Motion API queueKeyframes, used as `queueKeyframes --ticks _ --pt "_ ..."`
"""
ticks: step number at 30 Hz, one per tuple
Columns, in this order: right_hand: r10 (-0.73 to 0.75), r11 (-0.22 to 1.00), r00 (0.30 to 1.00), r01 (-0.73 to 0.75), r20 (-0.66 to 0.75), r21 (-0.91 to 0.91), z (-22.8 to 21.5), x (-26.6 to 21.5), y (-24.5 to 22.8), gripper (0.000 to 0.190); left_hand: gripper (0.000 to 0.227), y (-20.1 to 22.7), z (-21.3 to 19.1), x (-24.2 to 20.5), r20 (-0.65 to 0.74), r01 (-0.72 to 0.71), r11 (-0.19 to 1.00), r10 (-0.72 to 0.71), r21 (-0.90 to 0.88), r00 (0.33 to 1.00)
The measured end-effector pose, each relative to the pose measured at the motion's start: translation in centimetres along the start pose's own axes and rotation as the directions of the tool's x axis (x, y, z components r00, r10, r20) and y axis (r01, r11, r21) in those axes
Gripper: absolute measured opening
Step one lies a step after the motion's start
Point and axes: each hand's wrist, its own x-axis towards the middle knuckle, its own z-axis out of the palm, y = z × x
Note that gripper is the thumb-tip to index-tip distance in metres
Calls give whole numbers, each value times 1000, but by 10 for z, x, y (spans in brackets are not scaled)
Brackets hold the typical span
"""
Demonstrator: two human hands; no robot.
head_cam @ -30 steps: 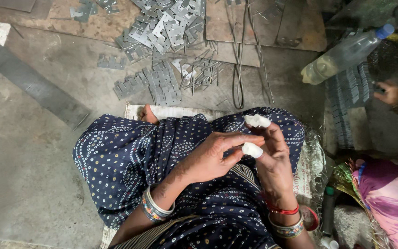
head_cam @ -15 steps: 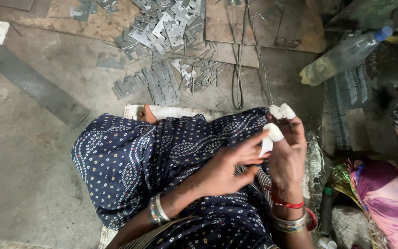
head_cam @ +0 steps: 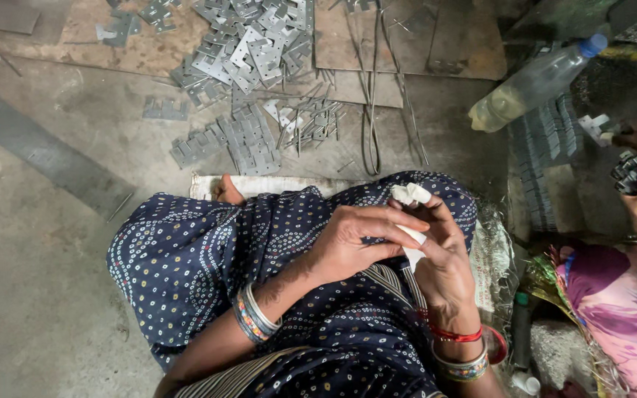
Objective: The person sits on the floor and uses a white cloth to wipe and clean small metal brackets. They pick up the brackets, wipe them, and place them into a neat stack. The person also gathers and stacks thin metal rods.
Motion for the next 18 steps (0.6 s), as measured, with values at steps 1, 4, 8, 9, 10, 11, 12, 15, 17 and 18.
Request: queueKeyframes --ticks 1,4,8,9,10,11,12,15,17,18 --pt "-15 1000 1000 15 16 19 1 -1 0 51 28 -3 5 -3 -46 28 999 -30 -44 998" --pt "-60 998 998 59 25 20 9 -3 -2 49 33 -7 23 -8 -114 238 842 -330 -484 937" --pt "-97 991 995 94 -34 -94 20 4 -2 51 32 -4 29 -12 -150 151 976 -175 -160 973" --pt "-105 988 994 99 -41 -115 19 1 -2 52 29 -3 32 -14 -137 122 990 -112 70 984" --pt "-126 943 991 110 -33 -315 17 -4 -1 53 26 -2 35 -16 -110 84 951 -53 296 993" --pt "-145 857 989 121 -10 -500 13 -3 -2 54 24 -2 35 -16 -69 65 890 -37 451 997" --pt "-162 736 987 132 17 -664 10 -7 -1 56 23 -3 34 -16 -26 40 804 -30 593 999" --pt "-458 116 819 442 347 -890 5 -11 1 77 30 0 33 -19 -70 363 671 -421 647 904" --pt "-479 -8 689 616 543 -788 8 -5 1 70 38 7 35 -17 -123 535 677 -558 505 821" --pt "-485 -49 612 694 624 -718 11 -3 0 70 38 15 41 -15 -139 525 747 -517 408 844"
